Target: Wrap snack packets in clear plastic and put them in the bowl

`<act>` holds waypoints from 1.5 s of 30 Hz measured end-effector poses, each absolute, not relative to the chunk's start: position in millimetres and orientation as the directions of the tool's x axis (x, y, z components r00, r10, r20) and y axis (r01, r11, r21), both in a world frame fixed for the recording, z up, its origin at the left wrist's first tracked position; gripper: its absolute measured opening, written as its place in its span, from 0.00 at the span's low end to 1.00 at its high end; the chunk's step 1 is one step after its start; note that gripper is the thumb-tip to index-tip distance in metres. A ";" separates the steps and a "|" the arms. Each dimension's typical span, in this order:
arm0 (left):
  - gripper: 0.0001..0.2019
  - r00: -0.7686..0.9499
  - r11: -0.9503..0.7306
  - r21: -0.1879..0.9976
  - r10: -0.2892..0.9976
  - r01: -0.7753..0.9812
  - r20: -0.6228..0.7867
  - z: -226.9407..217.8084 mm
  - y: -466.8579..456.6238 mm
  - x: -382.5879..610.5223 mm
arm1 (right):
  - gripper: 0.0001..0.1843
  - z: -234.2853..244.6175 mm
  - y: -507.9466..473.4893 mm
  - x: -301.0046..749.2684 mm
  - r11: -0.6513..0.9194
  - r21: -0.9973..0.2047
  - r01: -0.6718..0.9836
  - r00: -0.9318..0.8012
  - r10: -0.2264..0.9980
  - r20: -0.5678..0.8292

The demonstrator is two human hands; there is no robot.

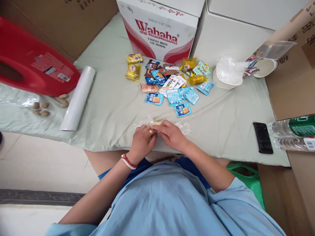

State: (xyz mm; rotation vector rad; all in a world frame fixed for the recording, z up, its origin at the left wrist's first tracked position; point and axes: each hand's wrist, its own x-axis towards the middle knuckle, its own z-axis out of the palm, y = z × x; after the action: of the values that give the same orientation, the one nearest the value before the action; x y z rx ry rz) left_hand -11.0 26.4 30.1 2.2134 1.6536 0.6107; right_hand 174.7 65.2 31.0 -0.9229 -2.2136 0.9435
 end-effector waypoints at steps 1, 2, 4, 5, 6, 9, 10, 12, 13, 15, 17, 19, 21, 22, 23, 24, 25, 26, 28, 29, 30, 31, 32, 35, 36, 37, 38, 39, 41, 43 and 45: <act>0.13 0.256 -0.303 0.531 0.953 0.791 0.163 30.1 26.0 -15.5 | 0.20 26.3 61.3 173.4 0.517 -0.770 0.373 -0.604 0.766 0.221; 0.13 0.269 -0.322 0.580 0.947 0.749 0.178 30.6 25.4 -20.4 | 0.22 23.0 58.6 172.2 0.519 -0.766 0.380 -0.607 0.765 0.216; 0.12 0.272 -0.346 0.679 0.937 0.647 0.219 31.7 23.5 -30.9 | 0.24 20.5 56.2 170.1 0.520 -0.751 0.408 -0.623 0.759 0.187; 0.12 0.252 -0.346 0.725 0.938 0.596 0.240 31.8 22.6 -36.3 | 0.25 21.0 56.2 169.3 0.515 -0.742 0.429 -0.632 0.758 0.161; 0.12 0.212 -0.333 0.764 0.943 0.553 0.258 31.3 22.3 -41.7 | 0.25 22.6 56.9 168.6 0.509 -0.732 0.453 -0.641 0.756 0.129; 0.11 -0.055 -0.200 0.833 0.963 0.516 0.264 26.1 28.8 -57.3 | 0.22 30.2 60.3 166.9 0.490 -0.701 0.518 -0.665 0.746 0.029; 0.10 -0.140 -0.145 0.836 0.957 0.529 0.255 23.9 34.2 -62.0 | 0.22 32.8 61.4 166.3 0.488 -0.692 0.531 -0.672 0.740 0.007; 0.19 -0.175 -0.093 0.825 0.958 0.557 0.226 21.4 49.2 -69.8 | 0.22 36.7 63.0 164.9 0.488 -0.684 0.543 -0.681 0.732 -0.018; 0.26 -0.106 -0.106 0.821 0.974 0.561 0.199 21.4 57.6 -72.9 | 0.22 37.8 63.4 164.2 0.486 -0.681 0.547 -0.680 0.733 -0.023; 0.32 0.119 -0.160 0.832 0.986 0.531 0.114 24.0 72.9 -78.0 | 0.22 38.4 63.7 163.0 0.478 -0.679 0.557 -0.671 0.741 -0.030; 0.23 0.238 -0.159 0.857 0.970 0.490 0.043 28.2 81.8 -83.6 | 0.21 37.3 63.8 162.7 0.466 -0.681 0.566 -0.660 0.751 -0.034; 0.16 0.175 -0.121 0.885 0.984 0.449 0.045 30.9 81.9 -92.2 | 0.22 35.4 63.9 163.2 0.456 -0.688 0.565 -0.651 0.759 -0.031; 0.11 0.058 -0.086 0.919 0.996 0.385 0.069 30.2 73.8 -104.9 | 0.22 33.3 64.0 164.1 0.445 -0.702 0.556 -0.642 0.767 -0.023; 0.10 0.023 -0.068 0.934 0.998 0.351 0.064 28.6 67.6 -112.3 | 0.22 32.1 64.0 164.5 0.440 -0.710 0.549 -0.639 0.769 -0.018; 0.08 0.017 -0.048 0.945 0.999 0.325 0.045 26.7 60.7 -119.7 | 0.21 31.0 64.1 164.8 0.438 -0.717 0.542 -0.638 0.770 -0.012; 0.07 0.028 -0.024 0.952 0.999 0.306 0.016 24.7 53.9 -126.5 | 0.21 29.9 64.3 165.1 0.438 -0.723 0.535 -0.637 0.771 -0.005; 0.06 0.034 0.002 0.958 0.999 0.286 -0.013 23.0 47.8 -132.1 | 0.21 28.9 64.5 165.3 0.439 -0.727 0.528 -0.636 0.771 0.004; 0.05 0.028 0.030 0.968 0.999 0.248 -0.038 22.1 42.9 -136.0 | 0.21 28.2 64.7 165.5 0.443 -0.730 0.520 -0.637 0.771 0.015; 0.06 -0.028 0.091 0.990 0.996 0.112 -0.089 23.0 38.3 -137.1 | 0.21 28.2 65.3 165.7 0.455 -0.734 0.504 -0.641 0.767 0.036; 0.09 -0.085 0.132 0.990 0.988 0.043 -0.128 24.6 38.6 -134.4 | 0.21 29.1 65.5 165.8 0.462 -0.737 0.493 -0.647 0.761 0.044; 0.13 -0.140 0.175 0.985 0.975 0.008 -0.172 26.8 40.4 -129.9 | 0.20 30.7 65.7 165.9 0.471 -0.740 0.481 -0.656 0.753 0.052; 0.18 -0.172 0.212 0.977 0.964 0.029 -0.204 29.2 43.1 -124.2 | 0.19 33.0 65.6 166.1 0.481 -0.741 0.469 -0.667 0.743 0.060; 0.22 -0.174 0.238 0.964 0.961 0.114 -0.217 31.6 46.1 -117.9 | 0.18 35.7 65.4 166.2 0.490 -0.742 0.457 -0.675 0.734 0.069; 0.28 0.004 0.165 0.834 0.980 0.526 -0.197 37.0 50.7 -101.9 | 0.15 44.4 63.6 166.8 0.495 -0.754 0.430 -0.686 0.723 0.083; 0.26 0.090 0.112 0.770 0.973 0.628 -0.215 38.4 49.8 -98.9 | 0.15 46.5 62.8 167.0 0.487 -0.763 0.424 -0.684 0.725 0.083; 0.21 0.152 0.074 0.710 0.956 0.700 -0.249 39.8 47.8 -97.4 | 0.16 48.1 62.1 167.2 0.475 -0.773 0.419 -0.679 0.730 0.081; 0.15 0.191 0.050 0.668 0.940 0.742 -0.283 41.7 44.9 -97.1 | 0.16 48.9 61.4 167.3 0.464 -0.782 0.416 -0.672 0.736 0.079; 0.12 0.204 0.041 0.648 0.932 0.761 -0.299 44.2 41.4 -97.7 | 0.17 49.1 60.8 167.4 0.453 -0.789 0.415 -0.665 0.743 0.077; 0.12 0.155 0.059 0.667 0.954 0.743 -0.257 52.0 33.8 -99.5 | 0.20 48.3 60.0 167.4 0.432 -0.796 0.425 -0.642 0.763 0.071; 0.12 0.039 0.111 0.740 0.982 0.664 -0.183 62.7 27.0 -98.2 | 0.21 47.0 59.5 167.0 0.410 -0.800 0.438 -0.620 0.782 0.061; 0.12 -0.030 0.187 0.827 0.979 0.529 -0.203 73.4 22.1 -90.3 | 0.20 46.5 59.3 166.3 0.393 -0.805 0.444 -0.608 0.792 0.052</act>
State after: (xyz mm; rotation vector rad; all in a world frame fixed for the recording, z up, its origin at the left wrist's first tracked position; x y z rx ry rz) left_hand -90.3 22.1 73.4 1.4471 1.6707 0.7148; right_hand 166.3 59.3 46.5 -1.0613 -2.2254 1.0924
